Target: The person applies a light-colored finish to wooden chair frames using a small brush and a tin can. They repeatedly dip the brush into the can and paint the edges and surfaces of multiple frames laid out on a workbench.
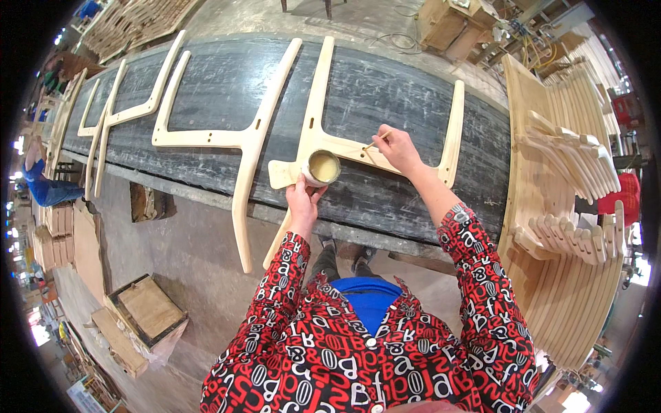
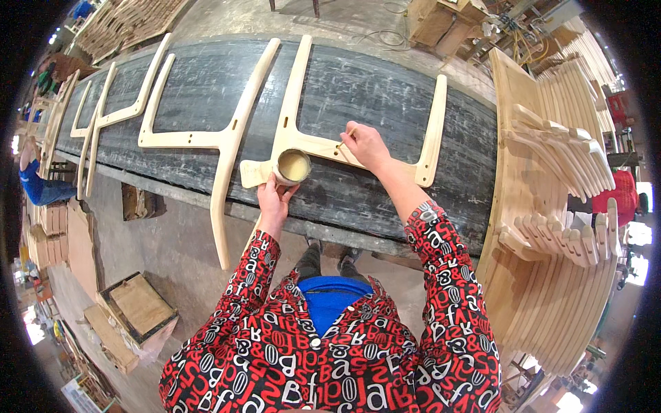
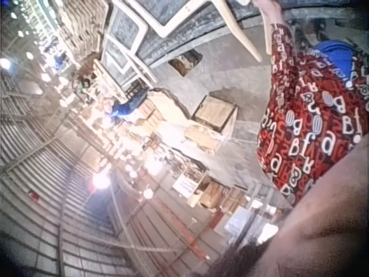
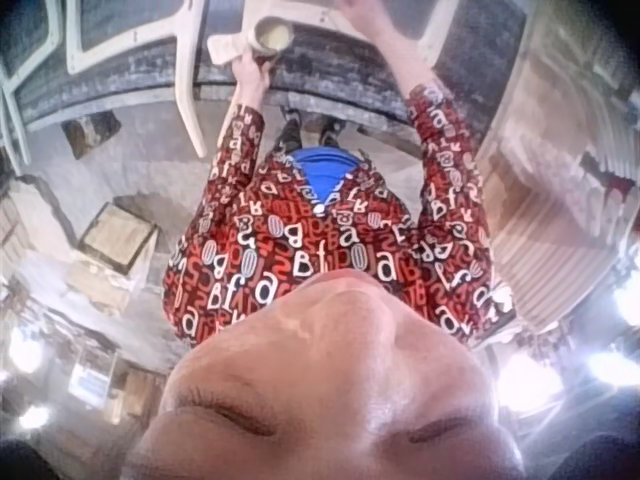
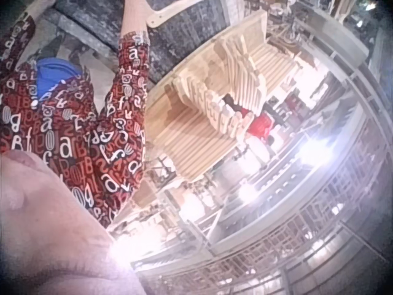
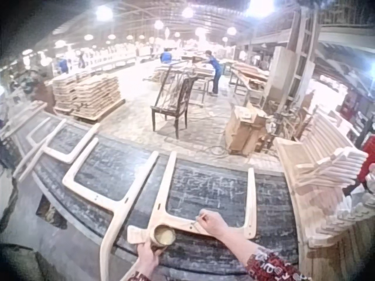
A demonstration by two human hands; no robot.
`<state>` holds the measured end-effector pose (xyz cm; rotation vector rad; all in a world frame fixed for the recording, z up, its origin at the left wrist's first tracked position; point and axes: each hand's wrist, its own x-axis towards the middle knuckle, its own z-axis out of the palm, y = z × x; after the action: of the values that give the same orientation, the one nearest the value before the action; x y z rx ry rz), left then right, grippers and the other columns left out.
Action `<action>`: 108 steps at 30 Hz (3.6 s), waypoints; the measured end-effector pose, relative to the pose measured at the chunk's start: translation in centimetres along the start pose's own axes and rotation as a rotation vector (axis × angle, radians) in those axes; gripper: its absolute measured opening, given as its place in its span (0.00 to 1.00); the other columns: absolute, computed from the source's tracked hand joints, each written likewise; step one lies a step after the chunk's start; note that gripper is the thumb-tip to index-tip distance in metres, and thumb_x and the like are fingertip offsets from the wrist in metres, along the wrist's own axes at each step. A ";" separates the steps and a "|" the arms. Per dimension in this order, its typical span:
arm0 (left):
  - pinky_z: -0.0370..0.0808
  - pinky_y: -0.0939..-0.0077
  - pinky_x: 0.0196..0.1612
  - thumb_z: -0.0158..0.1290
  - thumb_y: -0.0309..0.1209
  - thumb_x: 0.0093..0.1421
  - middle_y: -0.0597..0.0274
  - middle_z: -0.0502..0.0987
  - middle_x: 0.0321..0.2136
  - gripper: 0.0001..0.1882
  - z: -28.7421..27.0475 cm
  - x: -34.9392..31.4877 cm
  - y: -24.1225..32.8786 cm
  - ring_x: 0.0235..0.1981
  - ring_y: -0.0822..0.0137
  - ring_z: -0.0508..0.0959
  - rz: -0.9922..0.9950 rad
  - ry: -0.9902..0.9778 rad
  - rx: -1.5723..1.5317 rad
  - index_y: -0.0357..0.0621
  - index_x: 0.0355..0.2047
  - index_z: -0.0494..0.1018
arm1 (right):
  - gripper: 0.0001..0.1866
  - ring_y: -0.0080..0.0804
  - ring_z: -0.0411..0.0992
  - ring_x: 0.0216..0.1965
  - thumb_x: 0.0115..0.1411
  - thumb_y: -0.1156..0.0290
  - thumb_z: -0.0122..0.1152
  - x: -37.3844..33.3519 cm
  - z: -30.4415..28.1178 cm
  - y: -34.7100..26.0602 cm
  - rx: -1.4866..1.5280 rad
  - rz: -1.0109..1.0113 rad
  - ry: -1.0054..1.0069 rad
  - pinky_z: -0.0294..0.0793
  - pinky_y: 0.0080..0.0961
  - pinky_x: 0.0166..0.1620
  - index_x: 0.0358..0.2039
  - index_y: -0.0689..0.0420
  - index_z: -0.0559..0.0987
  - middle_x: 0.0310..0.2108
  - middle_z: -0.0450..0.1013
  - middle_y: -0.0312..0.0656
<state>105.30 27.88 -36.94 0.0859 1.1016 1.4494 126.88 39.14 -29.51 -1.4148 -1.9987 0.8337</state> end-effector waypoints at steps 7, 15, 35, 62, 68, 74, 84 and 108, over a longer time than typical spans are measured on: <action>0.78 0.57 0.40 0.38 0.34 0.66 0.56 0.70 0.44 0.14 -0.2 0.8 0.4 0.43 0.60 0.75 0.009 -0.029 -0.014 0.41 0.48 0.63 | 0.07 0.38 0.69 0.23 0.53 0.71 0.59 1.1 -1.3 -0.5 -0.181 -0.162 -0.113 0.69 0.29 0.30 0.26 0.61 0.72 0.21 0.70 0.46; 0.77 0.56 0.42 0.37 0.34 0.66 0.56 0.69 0.45 0.14 0.5 1.4 0.2 0.44 0.60 0.74 -0.026 -0.063 0.007 0.42 0.49 0.62 | 0.06 0.22 0.71 0.28 0.51 0.75 0.57 -1.7 -3.5 4.5 0.268 0.247 -0.076 0.70 0.19 0.33 0.31 0.61 0.75 0.24 0.73 0.37; 0.75 0.52 0.45 0.37 0.34 0.66 0.56 0.67 0.47 0.15 -0.7 -1.1 -0.7 0.47 0.58 0.72 0.024 -0.006 0.100 0.42 0.49 0.61 | 0.05 0.26 0.74 0.29 0.59 0.71 0.55 -9.3 2.1 11.0 1.242 0.604 0.354 0.73 0.21 0.32 0.33 0.59 0.72 0.26 0.74 0.39; 0.77 0.63 0.37 0.41 0.34 0.65 0.59 0.70 0.44 0.14 1.8 -0.7 -4.6 0.42 0.64 0.73 0.104 0.056 0.134 0.42 0.48 0.64 | 0.06 0.23 0.71 0.22 0.56 0.71 0.56 -4.0 -3.3 7.3 0.620 0.270 0.118 0.71 0.22 0.27 0.28 0.61 0.73 0.23 0.71 0.38; 0.78 0.68 0.35 0.42 0.34 0.64 0.62 0.71 0.42 0.13 4.6 -0.1 -6.0 0.42 0.68 0.73 0.163 0.050 0.254 0.44 0.47 0.66 | 0.07 0.24 0.71 0.21 0.59 0.70 0.56 -7.2 -3.4 8.2 1.140 0.467 0.307 0.72 0.20 0.25 0.29 0.61 0.71 0.23 0.72 0.41; 0.79 0.69 0.34 0.43 0.35 0.64 0.63 0.72 0.40 0.13 9.7 -1.6 -9.5 0.38 0.70 0.74 0.207 -0.104 0.345 0.44 0.45 0.67 | 0.10 0.22 0.72 0.21 0.60 0.67 0.53 -8.9 -6.5 8.0 0.763 0.335 0.202 0.72 0.17 0.24 0.26 0.60 0.69 0.21 0.72 0.40; 0.79 0.59 0.39 0.39 0.34 0.66 0.59 0.71 0.43 0.13 14.9 -3.7 -14.4 0.41 0.64 0.75 -0.032 -0.306 0.021 0.44 0.48 0.63 | 0.04 0.26 0.73 0.28 0.59 0.73 0.54 -15.8 -14.2 12.4 1.309 0.378 0.390 0.74 0.23 0.32 0.32 0.59 0.72 0.27 0.73 0.40; 0.76 0.52 0.43 0.39 0.34 0.66 0.56 0.68 0.45 0.14 13.7 -3.9 -19.5 0.44 0.59 0.73 -0.116 -0.099 0.032 0.43 0.49 0.61 | 0.12 0.19 0.70 0.20 0.60 0.65 0.55 -15.7 -18.2 15.2 0.395 0.334 0.313 0.70 0.18 0.25 0.24 0.59 0.68 0.20 0.72 0.37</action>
<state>129.25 28.36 -40.00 0.1135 1.0322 1.3107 154.15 31.16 -30.21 -1.5464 -1.2999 1.0097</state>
